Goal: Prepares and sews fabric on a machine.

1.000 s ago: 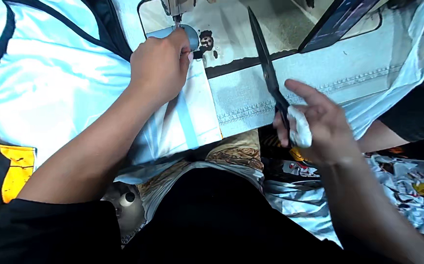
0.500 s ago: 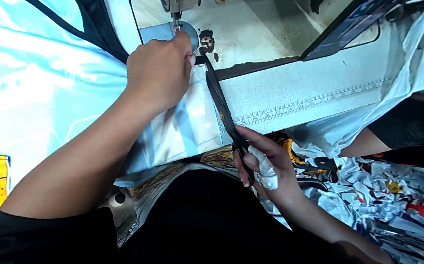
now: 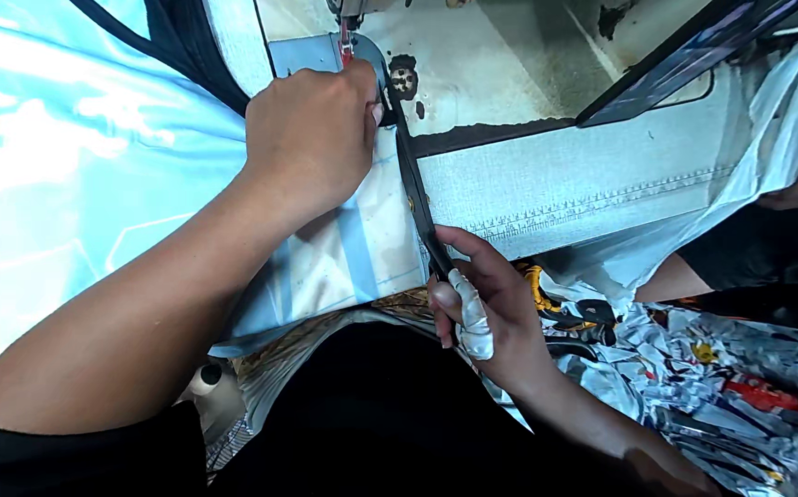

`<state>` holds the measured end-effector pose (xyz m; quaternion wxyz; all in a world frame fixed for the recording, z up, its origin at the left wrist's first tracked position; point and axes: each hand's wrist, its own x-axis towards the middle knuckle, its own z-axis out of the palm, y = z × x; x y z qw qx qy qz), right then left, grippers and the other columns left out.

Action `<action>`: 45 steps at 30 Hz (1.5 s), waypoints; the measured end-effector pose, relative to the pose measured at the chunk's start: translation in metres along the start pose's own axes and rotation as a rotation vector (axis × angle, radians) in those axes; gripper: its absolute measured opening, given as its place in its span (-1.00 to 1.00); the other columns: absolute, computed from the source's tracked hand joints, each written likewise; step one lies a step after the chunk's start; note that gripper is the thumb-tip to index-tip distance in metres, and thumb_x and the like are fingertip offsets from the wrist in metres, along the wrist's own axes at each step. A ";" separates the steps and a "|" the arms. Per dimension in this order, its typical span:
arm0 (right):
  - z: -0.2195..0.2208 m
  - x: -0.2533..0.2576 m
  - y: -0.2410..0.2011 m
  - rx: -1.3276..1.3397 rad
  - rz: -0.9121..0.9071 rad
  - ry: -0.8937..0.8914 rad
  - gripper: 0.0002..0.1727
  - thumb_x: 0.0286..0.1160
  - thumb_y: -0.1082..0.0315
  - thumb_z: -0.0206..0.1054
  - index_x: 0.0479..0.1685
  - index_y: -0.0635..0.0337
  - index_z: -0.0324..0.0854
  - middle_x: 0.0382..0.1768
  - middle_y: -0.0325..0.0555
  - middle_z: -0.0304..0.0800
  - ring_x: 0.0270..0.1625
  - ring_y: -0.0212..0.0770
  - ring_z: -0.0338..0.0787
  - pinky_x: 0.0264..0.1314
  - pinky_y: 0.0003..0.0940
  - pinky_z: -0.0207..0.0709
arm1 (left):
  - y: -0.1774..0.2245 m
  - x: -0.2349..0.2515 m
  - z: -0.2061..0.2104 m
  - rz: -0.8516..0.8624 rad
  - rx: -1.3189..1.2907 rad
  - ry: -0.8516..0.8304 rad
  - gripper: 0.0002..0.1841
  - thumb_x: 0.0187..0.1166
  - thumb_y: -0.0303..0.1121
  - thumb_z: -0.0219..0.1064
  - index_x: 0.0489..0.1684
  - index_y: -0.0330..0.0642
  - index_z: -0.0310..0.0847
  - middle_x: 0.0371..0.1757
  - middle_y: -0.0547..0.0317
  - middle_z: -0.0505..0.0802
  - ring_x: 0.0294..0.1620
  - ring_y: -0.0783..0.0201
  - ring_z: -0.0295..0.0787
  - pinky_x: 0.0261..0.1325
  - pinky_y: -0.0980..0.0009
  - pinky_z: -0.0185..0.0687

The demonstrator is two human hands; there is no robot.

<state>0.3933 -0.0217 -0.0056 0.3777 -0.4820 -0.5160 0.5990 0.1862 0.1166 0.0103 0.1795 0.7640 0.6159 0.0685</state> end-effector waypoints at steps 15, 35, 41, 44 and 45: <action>-0.029 0.026 -0.024 -0.677 -0.045 0.067 -0.44 0.50 0.39 0.39 0.56 0.12 0.55 -0.28 -0.23 0.89 -0.46 -0.43 0.80 -0.45 -0.47 0.73 | -0.022 -0.001 -0.011 0.151 -0.150 -0.087 -0.78 0.75 -0.31 0.13 -0.04 -0.22 0.68 -0.21 -0.08 0.79 -0.12 -0.11 0.76 -0.09 -0.23 0.54; 0.032 0.021 0.001 0.020 0.039 -0.459 -0.87 0.55 0.39 0.38 -0.07 0.23 0.73 -0.30 -0.30 0.88 -0.23 -0.54 0.84 -0.13 -0.53 0.76 | -0.074 -0.041 -0.057 0.455 -0.486 -0.015 -0.90 0.56 -0.23 0.38 -0.22 -0.01 0.74 -0.40 0.57 0.76 -0.43 0.72 0.63 -0.34 0.68 0.61; 0.007 -0.002 0.050 -0.117 0.025 -0.220 -0.82 0.63 0.29 0.35 -0.26 0.15 0.81 -0.35 -0.40 0.85 -0.27 -0.64 0.75 -0.13 -0.66 0.67 | -0.052 -0.031 -0.018 0.149 -0.176 0.002 -0.83 0.65 -0.25 0.33 -0.19 -0.13 0.76 -0.34 0.16 0.81 -0.34 0.28 0.72 -0.18 0.11 0.63; 0.008 -0.007 0.064 -0.159 0.099 -0.077 -0.83 0.61 0.27 0.36 -0.23 0.12 0.82 -0.32 -0.41 0.86 -0.23 -0.63 0.77 -0.09 -0.64 0.68 | -0.043 -0.034 -0.006 0.107 -0.113 0.072 -0.82 0.68 -0.29 0.29 -0.15 -0.17 0.76 -0.20 0.04 0.83 -0.16 0.12 0.77 -0.05 -0.01 0.63; 0.011 -0.006 0.069 -0.137 0.142 -0.032 -0.84 0.56 0.27 0.40 -0.11 0.14 0.80 -0.24 -0.35 0.90 -0.14 -0.57 0.84 0.01 -0.55 0.74 | -0.042 -0.035 -0.005 0.105 -0.096 0.085 -0.81 0.69 -0.29 0.27 -0.14 -0.19 0.76 -0.17 0.00 0.82 -0.12 0.09 0.78 -0.02 -0.01 0.63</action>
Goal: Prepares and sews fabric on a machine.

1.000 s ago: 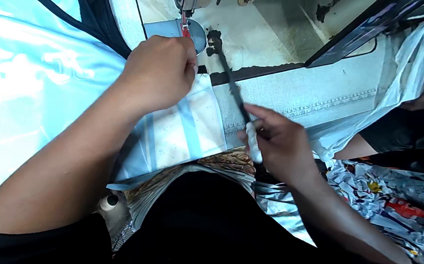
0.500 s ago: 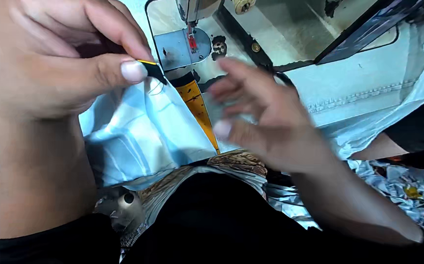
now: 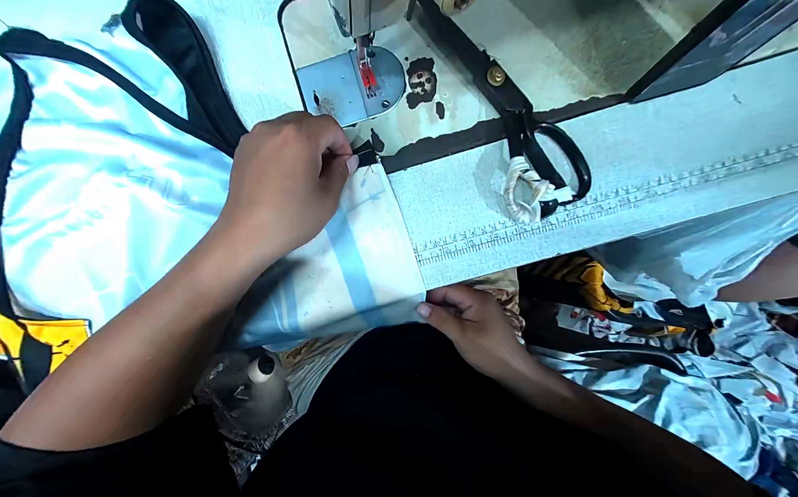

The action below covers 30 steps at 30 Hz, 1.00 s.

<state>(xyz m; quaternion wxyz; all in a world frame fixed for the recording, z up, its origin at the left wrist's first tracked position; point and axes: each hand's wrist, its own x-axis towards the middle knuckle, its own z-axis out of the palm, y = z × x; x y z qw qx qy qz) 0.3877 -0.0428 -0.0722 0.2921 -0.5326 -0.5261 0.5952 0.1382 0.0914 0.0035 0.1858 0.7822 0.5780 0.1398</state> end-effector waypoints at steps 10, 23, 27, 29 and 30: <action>-0.001 0.025 0.028 0.219 -0.117 -0.300 -0.90 0.47 0.43 0.48 -0.16 0.26 0.85 -0.17 -0.26 0.94 -0.04 -0.51 0.87 0.16 -0.47 0.76 | 0.003 -0.008 0.022 -0.142 -0.066 0.239 -0.81 0.63 -0.23 0.33 -0.17 -0.10 0.83 -0.23 0.17 0.83 -0.19 0.34 0.74 0.04 0.21 0.56; -0.009 0.015 0.026 0.127 -0.121 -0.295 -0.85 0.54 0.33 0.45 -0.24 0.23 0.85 -0.23 -0.33 0.92 -0.11 -0.62 0.81 0.05 -0.59 0.70 | 0.003 -0.007 0.024 -0.229 -0.079 0.220 -0.79 0.54 -0.10 0.38 -0.13 0.06 0.84 0.19 0.07 0.68 0.37 -0.01 0.46 0.42 -0.15 0.15; -0.009 0.017 0.028 0.119 -0.127 -0.288 -0.84 0.55 0.31 0.45 -0.27 0.21 0.85 -0.24 -0.34 0.91 -0.13 -0.63 0.80 0.02 -0.59 0.69 | 0.002 -0.006 0.024 -0.217 -0.076 0.214 -0.80 0.54 -0.11 0.37 -0.15 0.05 0.83 0.20 0.07 0.68 0.39 -0.03 0.43 0.41 -0.15 0.12; -0.009 0.019 0.030 0.080 -0.132 -0.290 -0.83 0.55 0.29 0.45 -0.27 0.21 0.85 -0.23 -0.34 0.91 -0.11 -0.64 0.80 0.05 -0.58 0.70 | 0.000 -0.004 0.024 -0.179 -0.074 0.198 -0.82 0.55 -0.15 0.35 -0.19 0.02 0.81 0.22 0.05 0.68 0.41 -0.05 0.42 0.43 -0.17 0.09; -0.010 0.020 0.030 0.060 -0.130 -0.292 -0.82 0.55 0.28 0.44 -0.27 0.21 0.85 -0.23 -0.34 0.91 -0.12 -0.64 0.79 0.05 -0.58 0.69 | -0.001 -0.004 0.025 -0.149 -0.074 0.198 -0.82 0.56 -0.17 0.33 -0.20 0.00 0.80 0.23 0.04 0.67 0.43 -0.05 0.41 0.44 -0.17 0.08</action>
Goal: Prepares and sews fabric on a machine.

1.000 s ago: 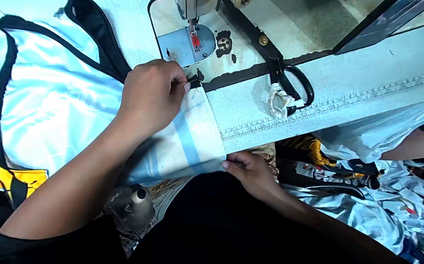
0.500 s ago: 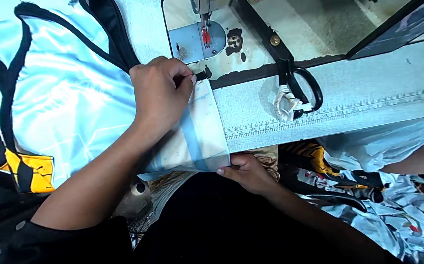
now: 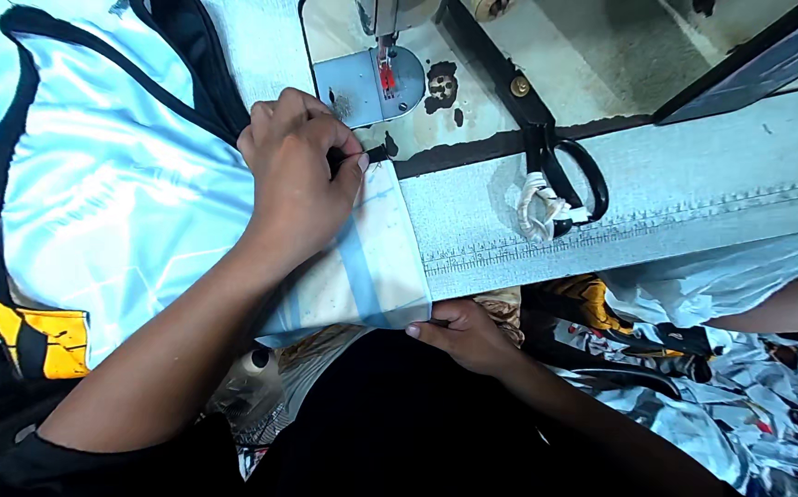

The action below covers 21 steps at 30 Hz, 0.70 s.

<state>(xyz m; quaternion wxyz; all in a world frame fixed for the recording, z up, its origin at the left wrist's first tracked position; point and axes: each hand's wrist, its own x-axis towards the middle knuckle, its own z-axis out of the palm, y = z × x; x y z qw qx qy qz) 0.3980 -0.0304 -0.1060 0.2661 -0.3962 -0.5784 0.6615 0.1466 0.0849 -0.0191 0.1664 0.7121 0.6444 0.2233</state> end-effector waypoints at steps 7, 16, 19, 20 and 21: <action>0.000 -0.002 -0.008 -0.181 -0.109 -0.054 -0.64 0.68 0.15 0.30 -0.30 0.25 0.82 -0.29 -0.25 0.85 -0.11 -0.65 0.73 0.04 -0.63 0.59 | -0.012 0.009 0.004 0.307 -0.090 0.128 -0.80 0.74 -0.28 0.19 -0.09 -0.21 0.66 -0.03 -0.01 0.81 0.16 0.12 0.66 0.40 0.00 0.18; 0.002 -0.001 -0.022 0.015 -0.163 0.037 -0.77 0.64 0.31 0.37 -0.28 0.30 0.80 -0.31 -0.28 0.86 -0.20 -0.61 0.76 -0.08 -0.61 0.66 | -0.010 0.050 -0.003 0.166 -0.116 0.014 -0.85 0.57 -0.32 0.40 -0.10 -0.20 0.73 -0.27 0.20 0.82 -0.25 0.47 0.69 0.00 0.42 0.54; 0.004 -0.002 -0.021 0.033 -0.139 0.087 -0.77 0.63 0.31 0.38 -0.35 0.27 0.77 -0.39 -0.33 0.82 -0.30 -0.64 0.71 -0.19 -0.66 0.61 | -0.007 0.055 -0.005 0.067 -0.205 -0.012 -0.83 0.49 -0.38 0.46 -0.07 -0.18 0.69 -0.27 0.28 0.81 -0.31 0.62 0.68 -0.16 0.66 0.59; 0.005 -0.002 -0.021 0.037 -0.130 0.099 -0.77 0.62 0.31 0.39 -0.37 0.25 0.76 -0.41 -0.35 0.80 -0.32 -0.66 0.69 -0.23 -0.67 0.59 | -0.006 0.056 -0.005 0.043 -0.225 -0.015 -0.82 0.46 -0.39 0.47 -0.06 -0.17 0.68 -0.25 0.30 0.81 -0.30 0.64 0.69 -0.14 0.67 0.60; 0.006 -0.002 -0.021 0.044 -0.124 0.104 -0.77 0.61 0.31 0.39 -0.38 0.25 0.76 -0.41 -0.35 0.81 -0.33 -0.67 0.70 -0.23 -0.68 0.60 | -0.006 0.058 -0.006 0.025 -0.238 -0.016 -0.80 0.43 -0.40 0.48 -0.05 -0.15 0.68 -0.24 0.34 0.82 -0.28 0.66 0.71 -0.13 0.68 0.62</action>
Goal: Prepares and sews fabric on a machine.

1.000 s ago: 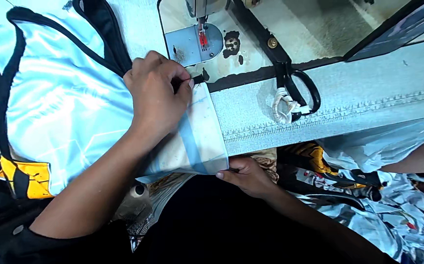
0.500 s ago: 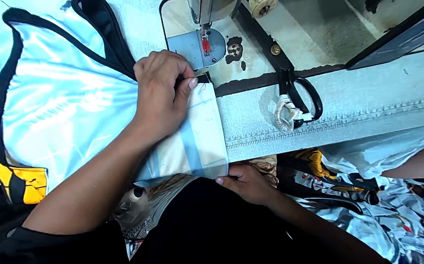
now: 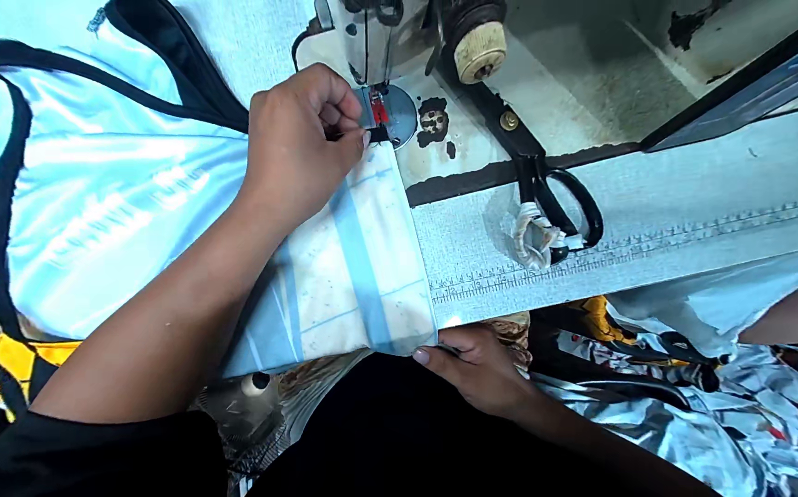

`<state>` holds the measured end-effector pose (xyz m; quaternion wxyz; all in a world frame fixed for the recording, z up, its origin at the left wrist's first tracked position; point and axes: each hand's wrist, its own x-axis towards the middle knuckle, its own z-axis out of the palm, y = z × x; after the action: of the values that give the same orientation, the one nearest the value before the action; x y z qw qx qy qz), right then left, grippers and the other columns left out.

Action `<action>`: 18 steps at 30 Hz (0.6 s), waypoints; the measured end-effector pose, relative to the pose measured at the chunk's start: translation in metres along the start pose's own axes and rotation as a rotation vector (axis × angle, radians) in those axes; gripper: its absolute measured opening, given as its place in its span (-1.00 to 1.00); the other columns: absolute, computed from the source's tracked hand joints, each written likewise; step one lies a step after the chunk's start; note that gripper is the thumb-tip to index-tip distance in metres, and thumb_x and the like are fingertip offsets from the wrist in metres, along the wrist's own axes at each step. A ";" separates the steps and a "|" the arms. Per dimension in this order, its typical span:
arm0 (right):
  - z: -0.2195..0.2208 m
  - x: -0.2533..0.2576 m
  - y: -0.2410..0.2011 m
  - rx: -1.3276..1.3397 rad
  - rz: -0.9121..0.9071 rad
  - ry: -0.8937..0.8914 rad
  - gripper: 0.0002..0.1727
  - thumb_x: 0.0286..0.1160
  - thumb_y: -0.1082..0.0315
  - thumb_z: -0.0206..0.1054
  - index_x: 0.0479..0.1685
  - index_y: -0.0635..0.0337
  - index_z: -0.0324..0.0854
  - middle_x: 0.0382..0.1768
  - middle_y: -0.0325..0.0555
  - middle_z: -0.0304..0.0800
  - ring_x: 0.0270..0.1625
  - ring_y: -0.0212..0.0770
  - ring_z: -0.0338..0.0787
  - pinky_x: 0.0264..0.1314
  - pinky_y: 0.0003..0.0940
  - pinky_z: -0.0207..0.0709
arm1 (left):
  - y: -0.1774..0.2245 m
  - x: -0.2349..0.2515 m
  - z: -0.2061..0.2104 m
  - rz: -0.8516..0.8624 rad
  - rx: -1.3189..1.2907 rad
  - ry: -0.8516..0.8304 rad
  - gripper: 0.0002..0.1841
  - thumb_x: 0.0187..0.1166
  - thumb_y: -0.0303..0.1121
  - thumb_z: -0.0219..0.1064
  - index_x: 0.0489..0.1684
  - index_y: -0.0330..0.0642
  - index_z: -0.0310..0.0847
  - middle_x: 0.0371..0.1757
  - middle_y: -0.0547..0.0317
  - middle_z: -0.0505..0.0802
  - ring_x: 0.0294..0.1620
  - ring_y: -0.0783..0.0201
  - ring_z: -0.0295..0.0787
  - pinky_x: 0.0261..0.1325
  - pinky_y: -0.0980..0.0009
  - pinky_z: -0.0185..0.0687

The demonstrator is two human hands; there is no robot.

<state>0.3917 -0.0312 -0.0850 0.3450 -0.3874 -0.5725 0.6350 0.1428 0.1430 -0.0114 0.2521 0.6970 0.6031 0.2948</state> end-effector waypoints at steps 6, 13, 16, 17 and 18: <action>0.000 0.002 -0.003 0.021 -0.037 -0.013 -0.75 0.62 0.31 0.39 -0.40 0.28 0.77 -0.39 -0.31 0.84 -0.28 -0.65 0.73 -0.18 -0.67 0.63 | -0.005 0.011 0.003 0.024 -0.050 0.022 -0.75 0.38 -0.42 0.48 -0.02 -0.11 0.63 -0.27 0.43 0.83 -0.31 0.66 0.72 -0.18 0.68 0.64; 0.001 0.000 -0.003 -0.016 -0.051 -0.005 -0.67 0.70 0.25 0.32 -0.43 0.29 0.72 -0.44 -0.30 0.78 -0.33 -0.66 0.68 -0.23 -0.69 0.57 | -0.002 0.014 0.005 0.005 -0.020 0.022 -0.72 0.38 -0.40 0.44 0.00 -0.08 0.53 -0.33 0.51 0.81 -0.37 0.71 0.68 -0.24 0.69 0.58; 0.001 -0.002 -0.001 -0.077 -0.052 -0.036 -0.73 0.62 0.23 0.40 -0.27 0.30 0.79 -0.28 -0.22 0.88 -0.15 -0.59 0.81 -0.02 -0.62 0.71 | -0.003 0.012 0.006 0.027 -0.022 0.034 -0.73 0.38 -0.41 0.42 0.00 -0.12 0.55 -0.32 0.46 0.82 -0.36 0.68 0.70 -0.22 0.68 0.60; 0.001 -0.002 -0.001 -0.087 -0.059 -0.042 -0.74 0.60 0.24 0.42 -0.25 0.31 0.80 -0.26 -0.20 0.90 -0.12 -0.57 0.82 0.02 -0.60 0.72 | -0.004 0.012 0.006 0.039 -0.015 0.041 -0.74 0.39 -0.41 0.42 0.00 -0.13 0.56 -0.33 0.45 0.82 -0.36 0.68 0.70 -0.22 0.67 0.60; 0.001 -0.002 0.000 -0.091 -0.069 -0.045 -0.73 0.60 0.24 0.42 -0.26 0.32 0.80 -0.27 -0.19 0.90 -0.13 -0.57 0.82 0.01 -0.60 0.71 | -0.005 0.012 0.007 0.052 -0.004 0.050 -0.75 0.39 -0.41 0.41 -0.01 -0.14 0.57 -0.33 0.44 0.82 -0.37 0.68 0.69 -0.23 0.67 0.59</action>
<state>0.3921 -0.0336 -0.0846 0.3358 -0.3684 -0.6213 0.6045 0.1454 0.1554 -0.0183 0.2306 0.7043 0.5903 0.3199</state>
